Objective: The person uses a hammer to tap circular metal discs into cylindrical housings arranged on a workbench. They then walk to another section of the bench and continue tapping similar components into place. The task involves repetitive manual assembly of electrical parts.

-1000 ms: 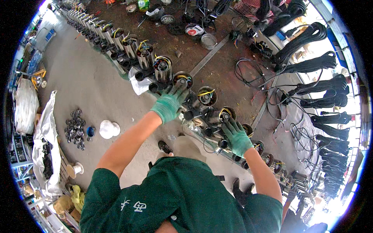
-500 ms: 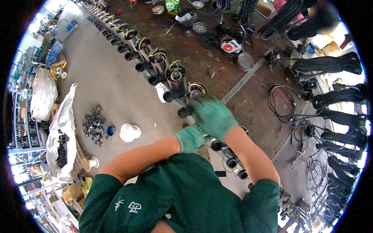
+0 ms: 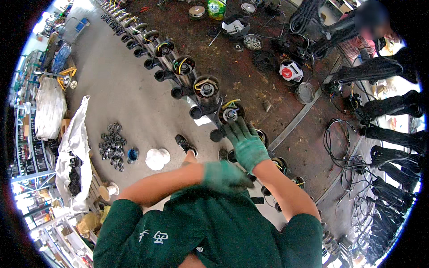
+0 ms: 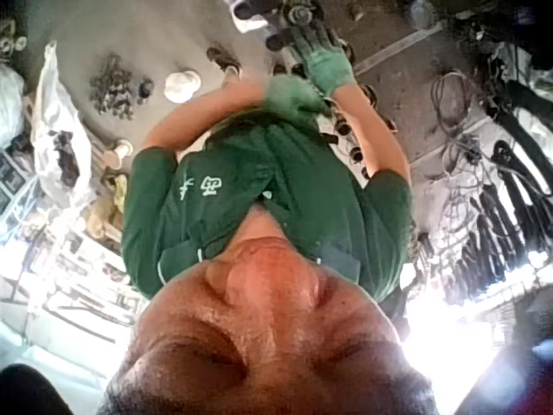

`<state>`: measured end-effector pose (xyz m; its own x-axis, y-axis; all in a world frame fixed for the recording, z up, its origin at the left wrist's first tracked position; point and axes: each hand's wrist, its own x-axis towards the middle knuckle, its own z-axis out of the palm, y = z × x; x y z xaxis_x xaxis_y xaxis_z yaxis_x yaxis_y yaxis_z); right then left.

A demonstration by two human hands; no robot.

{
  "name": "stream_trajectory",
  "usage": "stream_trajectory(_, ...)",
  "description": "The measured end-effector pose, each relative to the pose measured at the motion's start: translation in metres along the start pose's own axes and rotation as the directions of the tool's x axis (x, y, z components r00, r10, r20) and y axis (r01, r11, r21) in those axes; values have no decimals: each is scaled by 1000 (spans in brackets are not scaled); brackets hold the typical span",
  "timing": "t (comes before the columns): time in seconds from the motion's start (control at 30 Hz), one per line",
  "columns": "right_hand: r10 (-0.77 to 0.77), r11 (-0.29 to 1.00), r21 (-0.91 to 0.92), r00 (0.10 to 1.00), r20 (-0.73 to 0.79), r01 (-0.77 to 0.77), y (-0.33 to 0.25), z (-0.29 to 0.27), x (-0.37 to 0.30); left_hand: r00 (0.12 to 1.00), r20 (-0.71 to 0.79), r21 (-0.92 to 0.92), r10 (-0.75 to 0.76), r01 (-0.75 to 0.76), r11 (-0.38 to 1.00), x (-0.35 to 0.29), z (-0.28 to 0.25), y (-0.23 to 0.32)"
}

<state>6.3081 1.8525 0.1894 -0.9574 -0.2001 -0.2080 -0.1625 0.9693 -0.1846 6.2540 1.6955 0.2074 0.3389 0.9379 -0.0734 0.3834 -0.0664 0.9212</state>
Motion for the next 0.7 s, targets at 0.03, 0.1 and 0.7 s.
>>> stream_trajectory(0.03, 17, 1000, 19, 1000, -8, -16, 2, 1, -2, 993, -119, -26, 21, -24, 999, -27, -30, 1)
stream_trajectory(0.1, 24, 1000, -1, 1000, -9, -24, 0, -1, -1, 931, -272, 3, -242, 252, 968, -70, -90, -12)
stream_trajectory(0.7, 350, 934, -4, 909, 225, -358, -48, -55, 32, 872, -489, 737, -20, 425, 525, -183, -194, -181)
